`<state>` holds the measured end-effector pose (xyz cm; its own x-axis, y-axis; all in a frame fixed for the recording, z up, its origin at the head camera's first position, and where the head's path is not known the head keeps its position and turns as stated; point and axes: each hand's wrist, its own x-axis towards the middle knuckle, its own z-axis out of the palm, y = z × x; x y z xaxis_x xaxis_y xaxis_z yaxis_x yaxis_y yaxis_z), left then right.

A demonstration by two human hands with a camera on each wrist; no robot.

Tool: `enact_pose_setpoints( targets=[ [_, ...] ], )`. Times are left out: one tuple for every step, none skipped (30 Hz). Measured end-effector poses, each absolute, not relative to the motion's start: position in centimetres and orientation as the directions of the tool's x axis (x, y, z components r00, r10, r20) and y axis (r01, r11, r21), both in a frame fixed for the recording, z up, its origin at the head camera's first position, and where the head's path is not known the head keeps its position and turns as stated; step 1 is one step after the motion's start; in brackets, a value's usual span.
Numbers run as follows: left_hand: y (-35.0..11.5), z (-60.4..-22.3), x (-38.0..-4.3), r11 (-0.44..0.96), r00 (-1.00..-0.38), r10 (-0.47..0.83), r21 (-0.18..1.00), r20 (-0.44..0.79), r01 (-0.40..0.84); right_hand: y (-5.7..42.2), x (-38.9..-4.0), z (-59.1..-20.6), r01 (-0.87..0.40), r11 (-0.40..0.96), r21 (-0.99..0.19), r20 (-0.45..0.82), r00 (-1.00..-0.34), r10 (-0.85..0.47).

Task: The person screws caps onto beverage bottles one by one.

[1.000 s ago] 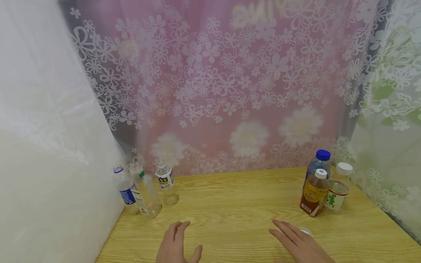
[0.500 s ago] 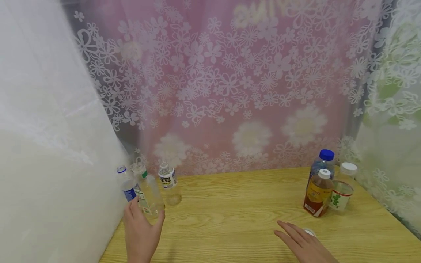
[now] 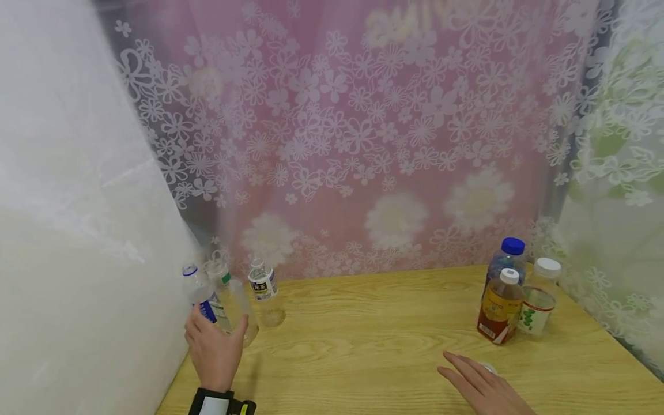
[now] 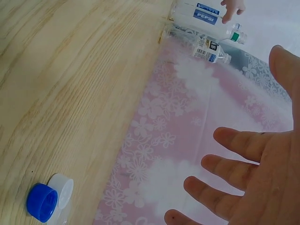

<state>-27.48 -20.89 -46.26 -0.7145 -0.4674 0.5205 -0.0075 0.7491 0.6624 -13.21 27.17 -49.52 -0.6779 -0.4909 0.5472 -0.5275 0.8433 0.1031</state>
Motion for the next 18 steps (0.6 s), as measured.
enact_pose_setpoints(
  targets=[
    [-21.0,-46.5,-27.8,0.745,-0.707,-0.480,0.667,0.519,-0.016,27.2,-13.2,-49.6,-0.528,0.843,0.103,0.555,-0.673,-0.489],
    [-21.1,-46.7,-28.1,0.741,-0.700,-0.491,0.671,0.518,-0.023,27.3,-13.2,-49.7,-0.527,0.843,0.106,0.562,-0.668,-0.488],
    [-21.2,-46.9,-28.3,0.737,-0.693,-0.502,0.676,0.517,-0.029,27.4,-13.1,-49.8,-0.527,0.843,0.108,0.562,-0.667,-0.489],
    [-21.4,-47.1,-28.5,0.732,-0.688,-0.510,0.680,0.516,-0.032,27.4,-13.1,-49.9,-0.526,0.844,0.109,0.560,-0.669,-0.489],
    [-21.5,-47.3,-28.7,0.731,-0.685,-0.515,0.682,0.515,-0.036,27.5,-13.0,-50.0,-0.522,0.846,0.108,0.561,-0.671,-0.485],
    [-21.6,-47.4,-28.9,0.729,-0.686,-0.517,0.684,0.512,-0.038,27.5,-13.0,-50.1,-0.518,0.848,0.110,0.560,-0.673,-0.484],
    [-21.6,-47.6,-29.0,0.727,-0.690,-0.517,0.685,0.506,-0.042,27.6,-13.0,-50.2,-0.518,0.848,0.110,0.556,-0.675,-0.485],
    [-21.7,-47.7,-29.2,0.724,-0.695,-0.518,0.688,0.499,-0.045,27.6,-13.0,-50.2,-0.518,0.848,0.111,0.551,-0.678,-0.486],
    [-21.7,-47.9,-29.3,0.720,-0.700,-0.518,0.692,0.492,-0.047,27.7,-13.0,-50.3,-0.517,0.848,0.116,0.553,-0.676,-0.488],
    [-21.7,-48.0,-29.5,0.717,-0.704,-0.518,0.695,0.485,-0.049,27.7,-13.0,-50.3,-0.517,0.848,0.116,0.551,-0.677,-0.489],
    [-21.7,-48.2,-29.6,0.715,-0.709,-0.519,0.697,0.478,-0.053,27.7,-13.0,-50.3,-0.518,0.847,0.117,0.549,-0.677,-0.490],
    [-21.7,-48.4,-29.8,0.712,-0.712,-0.521,0.700,0.471,-0.058,27.8,-13.1,-50.4,-0.522,0.844,0.122,0.550,-0.672,-0.495],
    [-21.6,-48.5,-30.0,0.708,-0.714,-0.525,0.704,0.464,-0.063,27.8,-13.1,-50.4,-0.528,0.840,0.123,0.549,-0.669,-0.501],
    [-21.6,-48.7,-30.1,0.703,-0.714,-0.530,0.708,0.458,-0.068,27.8,-13.2,-50.4,-0.531,0.838,0.125,0.551,-0.666,-0.503],
    [-21.6,-48.9,-30.2,0.699,-0.715,-0.534,0.711,0.451,-0.074,27.8,-13.2,-50.4,-0.536,0.835,0.127,0.553,-0.660,-0.508],
    [-21.6,-49.0,-30.4,0.696,-0.716,-0.538,0.713,0.445,-0.080,27.8,-13.2,-50.4,-0.542,0.831,0.128,0.554,-0.656,-0.513],
    [-21.6,-49.2,-30.5,0.693,-0.718,-0.542,0.716,0.438,-0.086,27.8,-13.3,-50.4,-0.548,0.827,0.129,0.558,-0.649,-0.517],
    [-21.6,-49.3,-30.6,0.689,-0.720,-0.544,0.719,0.431,-0.091,27.8,-13.3,-50.4,-0.554,0.822,0.133,0.564,-0.640,-0.522]
  ],
)
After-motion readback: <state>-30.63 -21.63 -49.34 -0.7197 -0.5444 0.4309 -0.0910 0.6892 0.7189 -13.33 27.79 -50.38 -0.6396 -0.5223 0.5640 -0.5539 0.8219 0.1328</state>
